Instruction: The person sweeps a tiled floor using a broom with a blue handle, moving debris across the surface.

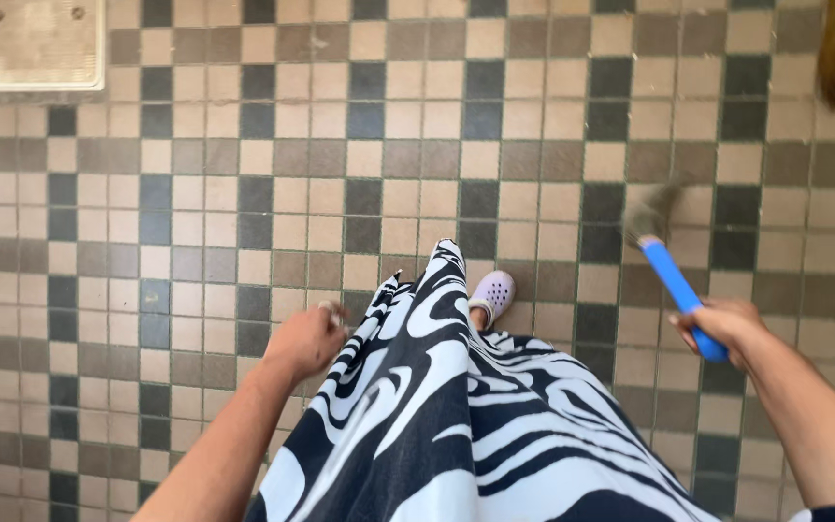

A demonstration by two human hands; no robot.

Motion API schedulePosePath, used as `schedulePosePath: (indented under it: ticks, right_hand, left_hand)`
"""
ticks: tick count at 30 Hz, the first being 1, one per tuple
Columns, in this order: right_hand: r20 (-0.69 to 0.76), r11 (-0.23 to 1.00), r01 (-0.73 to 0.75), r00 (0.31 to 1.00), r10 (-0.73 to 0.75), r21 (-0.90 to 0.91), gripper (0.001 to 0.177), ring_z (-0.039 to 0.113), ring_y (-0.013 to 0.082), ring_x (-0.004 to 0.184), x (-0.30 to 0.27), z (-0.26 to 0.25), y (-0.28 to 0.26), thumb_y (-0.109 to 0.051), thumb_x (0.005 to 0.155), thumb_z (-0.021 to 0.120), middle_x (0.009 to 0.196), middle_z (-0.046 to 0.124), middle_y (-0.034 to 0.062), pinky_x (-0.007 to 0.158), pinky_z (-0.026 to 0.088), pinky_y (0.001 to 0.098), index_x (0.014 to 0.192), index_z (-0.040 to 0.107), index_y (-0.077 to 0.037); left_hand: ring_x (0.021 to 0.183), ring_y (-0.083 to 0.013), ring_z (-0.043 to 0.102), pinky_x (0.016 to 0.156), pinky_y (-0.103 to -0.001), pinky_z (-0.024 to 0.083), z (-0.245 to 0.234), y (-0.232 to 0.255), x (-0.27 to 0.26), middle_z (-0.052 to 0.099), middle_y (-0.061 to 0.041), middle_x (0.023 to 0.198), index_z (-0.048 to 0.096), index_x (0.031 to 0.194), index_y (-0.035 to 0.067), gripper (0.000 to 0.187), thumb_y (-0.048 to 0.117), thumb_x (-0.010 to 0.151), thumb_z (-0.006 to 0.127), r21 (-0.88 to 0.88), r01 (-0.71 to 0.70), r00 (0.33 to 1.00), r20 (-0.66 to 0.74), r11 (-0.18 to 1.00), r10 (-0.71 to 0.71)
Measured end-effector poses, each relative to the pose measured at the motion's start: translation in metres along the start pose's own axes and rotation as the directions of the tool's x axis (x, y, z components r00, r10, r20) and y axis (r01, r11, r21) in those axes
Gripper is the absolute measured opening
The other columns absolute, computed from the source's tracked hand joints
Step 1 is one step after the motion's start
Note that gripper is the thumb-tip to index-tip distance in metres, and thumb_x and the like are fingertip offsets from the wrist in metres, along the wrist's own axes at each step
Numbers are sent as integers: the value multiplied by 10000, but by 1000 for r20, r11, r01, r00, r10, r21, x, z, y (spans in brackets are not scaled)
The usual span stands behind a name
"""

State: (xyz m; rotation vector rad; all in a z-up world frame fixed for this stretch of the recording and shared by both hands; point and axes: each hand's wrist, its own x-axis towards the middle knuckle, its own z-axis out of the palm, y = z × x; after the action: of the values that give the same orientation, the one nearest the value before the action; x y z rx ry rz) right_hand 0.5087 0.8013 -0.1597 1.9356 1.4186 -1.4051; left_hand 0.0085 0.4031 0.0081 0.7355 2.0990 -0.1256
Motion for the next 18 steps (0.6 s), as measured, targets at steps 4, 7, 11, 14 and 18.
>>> schedulePosePath:
  ticks: [4,7,11,14,18]
  right_hand:
    - [103,971,211,974,-200,-110,87,595,189,519,-5,25,-138,4,830,720,681,663,121,459,438,356,915,735,15]
    - [202,924,327,936,-287,-201,164,588,169,541,-22,59,-227,-1,828,765,716,668,105,483,441,347,987,734,24]
    - [340,950,305,902,-267,-61,452,575,124,570,-65,108,-313,-9,811,772,764,666,59,506,471,295,1254,699,-65]
    - [389,936,343,875,-287,-81,621,565,111,596,-93,127,-354,-24,811,782,829,673,41,493,460,287,1404,615,-104]
    - [397,919,381,863,-314,-101,695,556,113,605,-107,139,-370,-22,787,792,848,665,41,495,469,284,1450,616,-130]
  left_hand:
    - [1121,-334,688,990,-440,527,21,-20,-17,752,-137,1142,660,1289,183,432,305,881,592,-85,147,989,9,985,-147]
    - [1112,-358,687,971,-452,538,34,-31,-30,745,-160,1144,670,1283,192,423,304,881,595,-134,194,981,14,972,-194]
    - [1092,-332,706,958,-446,545,29,-25,-36,770,-136,1099,670,1270,197,421,304,867,614,-220,220,975,29,950,-219]
    - [1097,-338,690,963,-450,530,13,-20,-24,744,-146,1114,683,1267,201,399,272,885,591,-233,203,977,-17,951,-212]
    - [1102,-313,706,971,-434,540,-9,-22,-9,778,-113,1114,681,1274,196,404,265,889,577,-299,207,977,11,931,-214]
